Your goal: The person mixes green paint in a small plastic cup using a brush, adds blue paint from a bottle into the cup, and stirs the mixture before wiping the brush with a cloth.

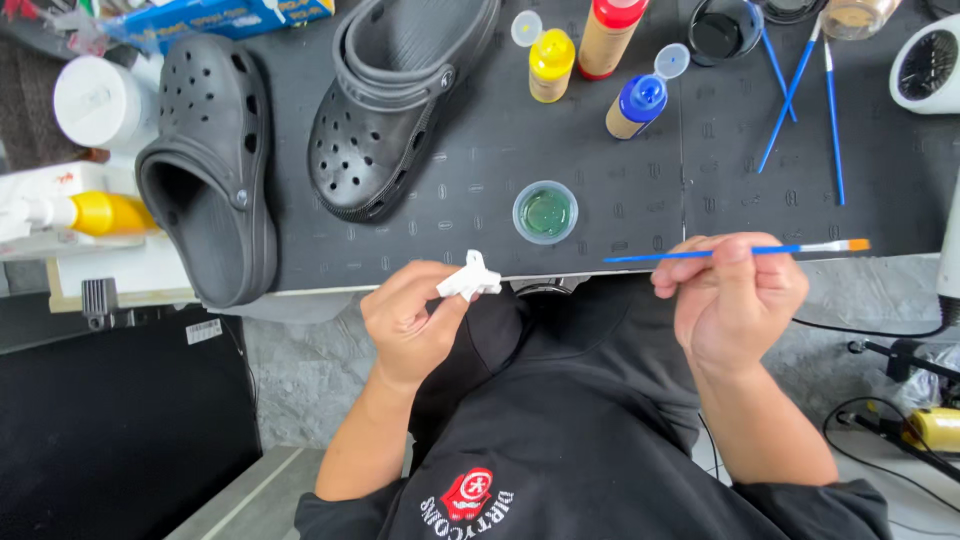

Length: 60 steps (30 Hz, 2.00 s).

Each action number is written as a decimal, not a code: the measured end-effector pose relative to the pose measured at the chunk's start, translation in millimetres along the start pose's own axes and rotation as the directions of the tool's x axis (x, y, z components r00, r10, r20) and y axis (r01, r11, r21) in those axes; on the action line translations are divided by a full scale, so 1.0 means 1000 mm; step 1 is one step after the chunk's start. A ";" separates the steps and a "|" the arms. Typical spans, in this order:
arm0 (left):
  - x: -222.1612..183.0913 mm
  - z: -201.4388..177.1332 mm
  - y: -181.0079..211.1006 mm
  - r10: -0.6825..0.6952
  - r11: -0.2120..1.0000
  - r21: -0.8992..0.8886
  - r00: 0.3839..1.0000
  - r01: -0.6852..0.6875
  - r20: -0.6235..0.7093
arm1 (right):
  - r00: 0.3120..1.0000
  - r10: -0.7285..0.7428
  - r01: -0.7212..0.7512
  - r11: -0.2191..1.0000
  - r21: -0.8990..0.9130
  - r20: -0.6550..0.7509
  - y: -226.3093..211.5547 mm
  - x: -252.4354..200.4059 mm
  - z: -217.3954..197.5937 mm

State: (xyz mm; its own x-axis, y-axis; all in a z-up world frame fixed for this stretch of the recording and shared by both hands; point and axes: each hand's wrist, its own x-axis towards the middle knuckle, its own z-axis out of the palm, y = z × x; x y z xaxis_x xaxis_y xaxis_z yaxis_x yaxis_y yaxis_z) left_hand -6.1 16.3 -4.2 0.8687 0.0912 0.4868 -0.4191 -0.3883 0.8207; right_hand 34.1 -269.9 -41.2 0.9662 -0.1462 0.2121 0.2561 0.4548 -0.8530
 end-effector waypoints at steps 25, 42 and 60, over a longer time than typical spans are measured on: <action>-0.001 0.042 0.006 -0.116 0.928 -0.305 0.945 0.213 0.305 | 0.873 -0.114 0.204 0.968 -0.143 0.475 -0.003 -0.008 0.015; 0.013 0.013 -0.038 -0.182 0.902 -0.403 0.983 0.157 -0.023 | 0.996 -0.038 0.050 0.988 -0.146 0.081 0.020 0.050 -0.054; 0.023 0.025 -0.060 -0.290 0.871 -0.426 0.956 0.245 -0.042 | 0.992 0.033 -0.013 0.987 -0.159 0.125 0.028 0.071 -0.059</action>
State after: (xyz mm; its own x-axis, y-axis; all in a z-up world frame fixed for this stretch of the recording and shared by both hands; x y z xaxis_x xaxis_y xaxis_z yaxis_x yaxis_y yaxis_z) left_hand 44.9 18.8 -49.5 0.9410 0.2387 0.2400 -0.2642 0.0747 0.9616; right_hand 108.7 -319.5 -78.4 0.9701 -0.0202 0.2420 0.2362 0.3109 -0.9206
